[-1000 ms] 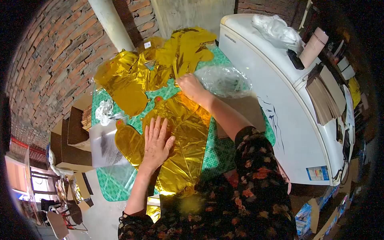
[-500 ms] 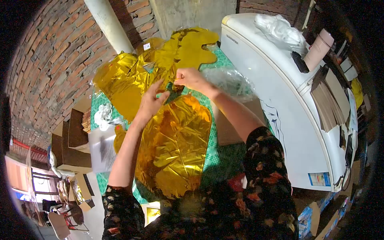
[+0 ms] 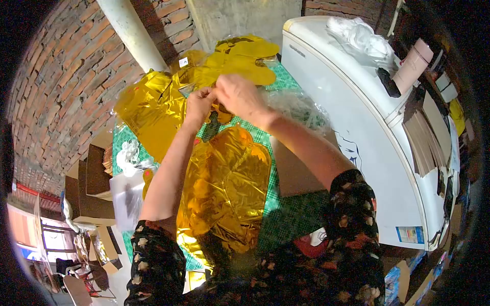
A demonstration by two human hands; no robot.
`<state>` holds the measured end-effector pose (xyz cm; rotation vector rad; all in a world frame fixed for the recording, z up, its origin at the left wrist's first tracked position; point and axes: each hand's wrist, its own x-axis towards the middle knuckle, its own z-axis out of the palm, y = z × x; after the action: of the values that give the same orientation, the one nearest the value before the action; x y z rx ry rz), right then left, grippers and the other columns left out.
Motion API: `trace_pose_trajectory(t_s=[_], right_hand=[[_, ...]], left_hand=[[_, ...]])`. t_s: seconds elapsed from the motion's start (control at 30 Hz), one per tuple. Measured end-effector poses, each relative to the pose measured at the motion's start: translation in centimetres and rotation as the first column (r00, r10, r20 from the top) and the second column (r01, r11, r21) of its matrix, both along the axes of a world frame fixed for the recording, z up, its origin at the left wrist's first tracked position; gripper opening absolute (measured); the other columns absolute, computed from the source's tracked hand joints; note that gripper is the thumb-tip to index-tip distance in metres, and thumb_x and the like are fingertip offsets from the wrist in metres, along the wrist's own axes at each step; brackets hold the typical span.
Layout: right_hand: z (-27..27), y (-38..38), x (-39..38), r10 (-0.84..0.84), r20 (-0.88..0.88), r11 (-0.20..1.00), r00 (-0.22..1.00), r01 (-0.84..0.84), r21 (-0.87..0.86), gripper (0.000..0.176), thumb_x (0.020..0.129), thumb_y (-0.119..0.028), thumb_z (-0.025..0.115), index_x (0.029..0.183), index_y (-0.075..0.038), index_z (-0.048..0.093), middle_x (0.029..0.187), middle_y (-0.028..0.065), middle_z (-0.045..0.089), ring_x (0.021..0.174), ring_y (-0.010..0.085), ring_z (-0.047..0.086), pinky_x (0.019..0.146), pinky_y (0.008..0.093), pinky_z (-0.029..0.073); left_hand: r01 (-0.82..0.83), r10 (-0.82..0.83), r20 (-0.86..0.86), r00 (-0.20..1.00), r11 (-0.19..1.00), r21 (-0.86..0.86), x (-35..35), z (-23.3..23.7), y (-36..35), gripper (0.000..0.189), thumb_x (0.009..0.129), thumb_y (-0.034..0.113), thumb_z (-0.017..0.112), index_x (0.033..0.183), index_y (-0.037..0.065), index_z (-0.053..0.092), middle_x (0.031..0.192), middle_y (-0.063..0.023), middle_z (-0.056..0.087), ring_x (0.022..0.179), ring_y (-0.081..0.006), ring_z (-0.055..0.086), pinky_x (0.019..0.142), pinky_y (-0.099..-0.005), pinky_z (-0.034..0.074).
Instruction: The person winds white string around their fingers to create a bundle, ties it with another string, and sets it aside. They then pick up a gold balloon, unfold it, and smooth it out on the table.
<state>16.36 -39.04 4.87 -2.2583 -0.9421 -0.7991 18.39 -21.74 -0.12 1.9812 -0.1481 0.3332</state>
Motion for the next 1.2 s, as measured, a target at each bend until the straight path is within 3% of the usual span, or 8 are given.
trace_pose_trajectory(t_s=[0.07, 0.17, 0.3, 0.43, 0.63, 0.93, 1.07, 1.2], right_hand=[[-1.8, 0.2, -0.2, 0.096, 0.003, 0.964, 0.995, -0.092, -0.249, 0.015, 0.086, -0.013, 0.061, 0.094, -0.001, 0.057, 0.097, 0.0148, 0.061, 0.093, 0.0340, 0.058, 0.080, 0.0430, 0.047], [-4.3, 0.2, -0.2, 0.020, 0.082, 0.961, 0.996, 0.003, -0.277, 0.015, 0.086, -0.008, 0.056, 0.096, 0.002, 0.056, 0.095, 0.0171, 0.062, 0.094, 0.0343, 0.059, 0.084, 0.0423, 0.048], [-3.2, 0.5, 0.5, -0.099, -0.283, 0.843, 0.954, -0.071, -0.534, 0.023, 0.083, -0.009, 0.056, 0.103, 0.002, 0.059, 0.095, 0.0184, 0.063, 0.093, 0.0353, 0.062, 0.082, 0.0439, 0.051], [-7.4, 1.5, 4.9, -0.079, 0.002, 0.858, 0.997, 0.069, -0.509, 0.023, 0.082, -0.013, 0.060, 0.100, 0.000, 0.066, 0.101, 0.0164, 0.066, 0.091, 0.0342, 0.065, 0.081, 0.0443, 0.053], [-6.8, 2.9, 9.2, -0.299, -0.263, 0.885, 0.917, 0.164, -0.437, 0.023, 0.087, -0.018, 0.057, 0.097, -0.005, 0.073, 0.106, 0.0130, 0.070, 0.098, 0.0328, 0.067, 0.086, 0.0424, 0.054], [-3.5, 3.0, 10.2, -0.440, -0.202, 0.671, 0.875, 0.171, -0.721, 0.024, 0.086, -0.017, 0.055, 0.098, -0.011, 0.074, 0.108, 0.0109, 0.071, 0.103, 0.0307, 0.065, 0.086, 0.0490, 0.049], [-4.5, 3.6, 11.5, -0.437, -0.287, 0.740, 0.853, 0.159, -0.653, 0.028, 0.085, -0.020, 0.055, 0.104, -0.008, 0.071, 0.108, 0.0152, 0.070, 0.107, 0.0329, 0.063, 0.087, 0.0493, 0.049], [-4.5, 4.1, 10.0, -0.251, -0.571, 0.967, 0.782, 0.174, -0.188, 0.035, 0.092, -0.025, 0.049, 0.113, -0.002, 0.065, 0.115, 0.0196, 0.066, 0.106, 0.0379, 0.063, 0.089, 0.0475, 0.051]], left_hand=[[0.020, -0.023, -0.076, 0.997, 0.999, -0.048, 0.1, 0.7, 0.2, 0.023, 0.094, 0.023, 0.064, 0.086, 0.003, 0.070, 0.076, 0.0001, 0.067, 0.067, -0.0082, 0.061, 0.057, -0.0252, 0.048], [0.056, -0.069, -0.122, 0.990, 0.993, -0.105, -0.3, 1.2, 0.3, 0.022, 0.095, 0.023, 0.063, 0.084, 0.004, 0.068, 0.074, 0.0005, 0.066, 0.067, -0.0089, 0.061, 0.057, -0.0259, 0.048], [0.066, -0.103, -0.143, 0.984, 0.967, -0.246, -0.6, 2.0, 0.2, 0.022, 0.096, 0.019, 0.062, 0.082, 0.004, 0.064, 0.072, -0.0012, 0.064, 0.066, -0.0110, 0.062, 0.058, -0.0272, 0.050], [0.101, -0.163, -0.074, 0.984, 0.847, -0.522, -0.5, 3.5, -0.1, 0.016, 0.096, 0.012, 0.062, 0.084, 0.001, 0.060, 0.074, -0.0055, 0.064, 0.065, -0.0150, 0.064, 0.061, -0.0310, 0.055], [0.122, -0.142, -0.004, 0.990, 0.864, -0.488, -3.0, 8.9, 1.1, 0.015, 0.096, 0.013, 0.063, 0.099, 0.002, 0.054, 0.091, -0.0065, 0.063, 0.080, -0.0230, 0.071, 0.067, -0.0322, 0.061], [0.135, -0.105, 0.097, 0.990, 0.913, -0.385, -6.4, 10.6, 5.6, 0.018, 0.098, 0.010, 0.058, 0.111, -0.001, 0.054, 0.092, -0.0089, 0.067, 0.083, -0.0199, 0.071, 0.073, -0.0292, 0.058], [0.131, -0.106, 0.080, 0.991, 0.894, -0.428, -6.3, 8.7, 6.2, 0.017, 0.097, 0.008, 0.059, 0.110, -0.003, 0.058, 0.090, -0.0085, 0.067, 0.083, -0.0169, 0.070, 0.074, -0.0281, 0.059], [0.064, -0.047, 0.052, 0.998, 0.916, -0.396, -5.6, 6.7, 6.2, 0.017, 0.095, 0.008, 0.061, 0.106, -0.004, 0.063, 0.085, -0.0083, 0.068, 0.073, -0.0147, 0.069, 0.067, -0.0266, 0.058]])
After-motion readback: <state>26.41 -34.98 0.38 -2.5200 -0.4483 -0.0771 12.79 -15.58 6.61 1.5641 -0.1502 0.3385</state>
